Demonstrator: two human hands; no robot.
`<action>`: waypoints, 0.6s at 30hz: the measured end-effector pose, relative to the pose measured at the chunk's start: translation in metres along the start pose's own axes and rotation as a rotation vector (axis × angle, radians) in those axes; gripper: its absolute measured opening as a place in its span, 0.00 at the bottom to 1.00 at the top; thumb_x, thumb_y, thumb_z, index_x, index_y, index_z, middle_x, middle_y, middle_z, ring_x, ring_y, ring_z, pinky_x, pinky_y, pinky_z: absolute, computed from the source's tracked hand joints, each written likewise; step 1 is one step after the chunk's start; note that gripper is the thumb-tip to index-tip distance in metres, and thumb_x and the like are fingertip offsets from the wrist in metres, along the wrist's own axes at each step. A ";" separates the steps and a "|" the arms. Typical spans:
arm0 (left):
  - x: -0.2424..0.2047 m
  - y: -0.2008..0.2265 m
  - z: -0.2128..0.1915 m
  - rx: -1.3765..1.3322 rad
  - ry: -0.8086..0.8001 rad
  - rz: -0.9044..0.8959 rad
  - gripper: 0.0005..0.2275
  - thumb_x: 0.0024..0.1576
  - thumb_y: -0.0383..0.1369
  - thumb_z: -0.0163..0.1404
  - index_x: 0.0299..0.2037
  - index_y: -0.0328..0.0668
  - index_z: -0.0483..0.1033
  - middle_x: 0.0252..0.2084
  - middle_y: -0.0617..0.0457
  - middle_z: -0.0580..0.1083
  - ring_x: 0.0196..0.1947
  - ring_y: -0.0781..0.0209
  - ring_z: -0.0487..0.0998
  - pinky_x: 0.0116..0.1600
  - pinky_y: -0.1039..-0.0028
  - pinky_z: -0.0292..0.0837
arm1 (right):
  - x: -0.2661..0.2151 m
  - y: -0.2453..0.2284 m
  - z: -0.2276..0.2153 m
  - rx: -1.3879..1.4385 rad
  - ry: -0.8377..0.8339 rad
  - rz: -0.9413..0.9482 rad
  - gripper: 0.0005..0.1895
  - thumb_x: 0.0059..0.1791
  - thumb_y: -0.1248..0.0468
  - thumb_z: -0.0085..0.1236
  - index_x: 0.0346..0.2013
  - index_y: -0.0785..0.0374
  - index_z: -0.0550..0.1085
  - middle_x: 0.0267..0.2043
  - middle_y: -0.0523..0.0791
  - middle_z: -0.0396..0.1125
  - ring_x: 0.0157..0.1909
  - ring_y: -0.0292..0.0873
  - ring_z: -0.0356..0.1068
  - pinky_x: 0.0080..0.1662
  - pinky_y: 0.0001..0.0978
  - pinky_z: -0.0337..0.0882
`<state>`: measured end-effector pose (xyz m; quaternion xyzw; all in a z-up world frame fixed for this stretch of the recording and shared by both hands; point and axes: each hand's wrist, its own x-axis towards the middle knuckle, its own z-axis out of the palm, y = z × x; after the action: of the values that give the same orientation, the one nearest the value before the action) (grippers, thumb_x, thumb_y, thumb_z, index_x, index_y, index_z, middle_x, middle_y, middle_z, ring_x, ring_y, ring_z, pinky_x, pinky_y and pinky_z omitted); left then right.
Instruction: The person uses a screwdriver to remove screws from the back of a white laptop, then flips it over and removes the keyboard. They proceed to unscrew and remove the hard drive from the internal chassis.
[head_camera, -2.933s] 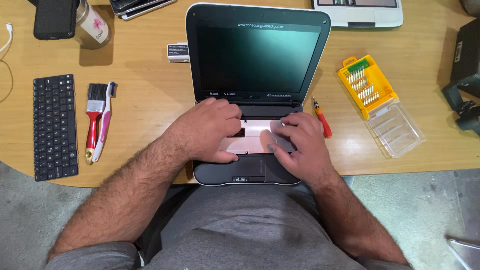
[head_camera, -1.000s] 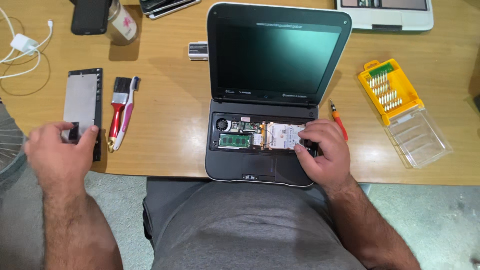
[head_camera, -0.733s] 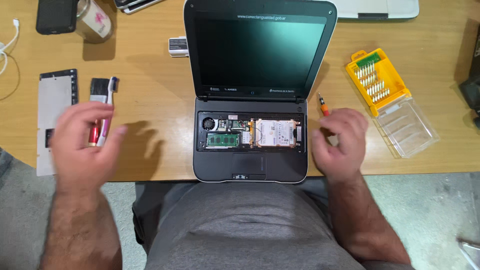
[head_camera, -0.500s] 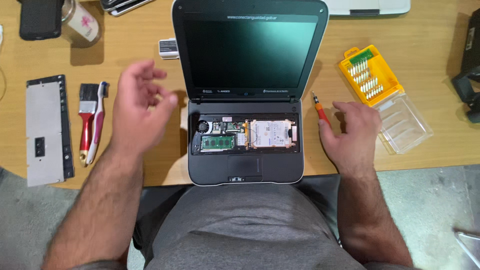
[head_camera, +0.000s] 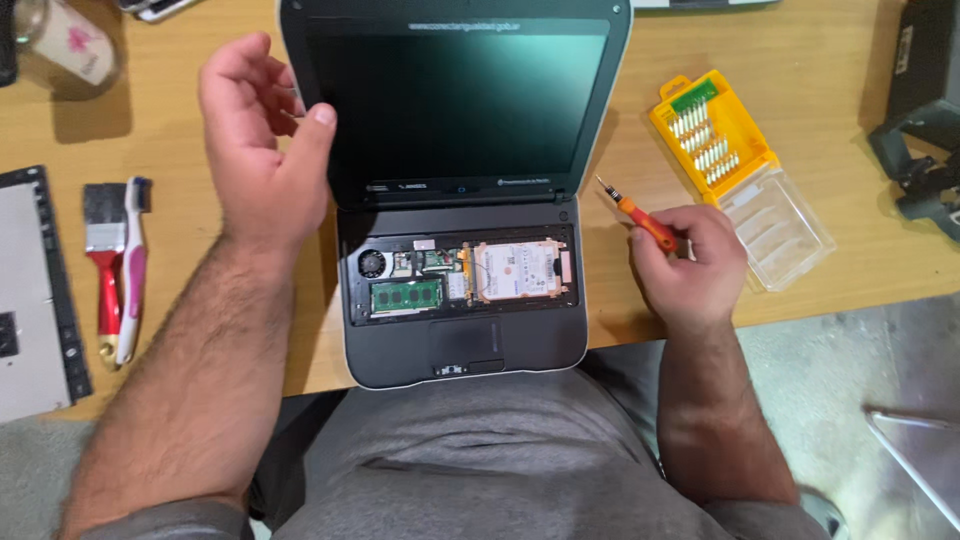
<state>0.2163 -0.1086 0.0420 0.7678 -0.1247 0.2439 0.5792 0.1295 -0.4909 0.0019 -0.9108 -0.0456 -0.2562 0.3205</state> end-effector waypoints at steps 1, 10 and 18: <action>-0.002 -0.002 -0.001 -0.010 -0.006 -0.003 0.21 0.62 0.18 0.51 0.63 0.35 0.59 0.50 0.45 0.64 0.46 0.57 0.66 0.49 0.71 0.69 | 0.000 0.002 -0.003 -0.010 0.001 0.006 0.05 0.48 0.72 0.69 0.35 0.65 0.78 0.33 0.45 0.70 0.35 0.43 0.67 0.43 0.33 0.66; -0.003 -0.008 0.000 0.039 -0.028 0.186 0.19 0.60 0.19 0.52 0.60 0.28 0.60 0.47 0.42 0.62 0.44 0.53 0.65 0.47 0.66 0.66 | 0.055 -0.025 -0.003 0.658 0.326 -0.345 0.12 0.53 0.62 0.58 0.44 0.61 0.65 0.38 0.51 0.58 0.32 0.46 0.61 0.38 0.37 0.67; 0.002 0.034 0.001 0.380 -0.346 0.507 0.06 0.53 0.25 0.57 0.24 0.35 0.80 0.17 0.51 0.65 0.17 0.53 0.60 0.29 0.61 0.50 | 0.031 -0.007 0.026 0.667 0.179 -0.207 0.17 0.53 0.65 0.58 0.52 0.67 0.65 0.35 0.56 0.64 0.33 0.46 0.67 0.39 0.34 0.71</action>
<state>0.2018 -0.1196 0.0709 0.8364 -0.3597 0.2650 0.3176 0.1657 -0.4718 0.0035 -0.7206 -0.1907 -0.3371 0.5751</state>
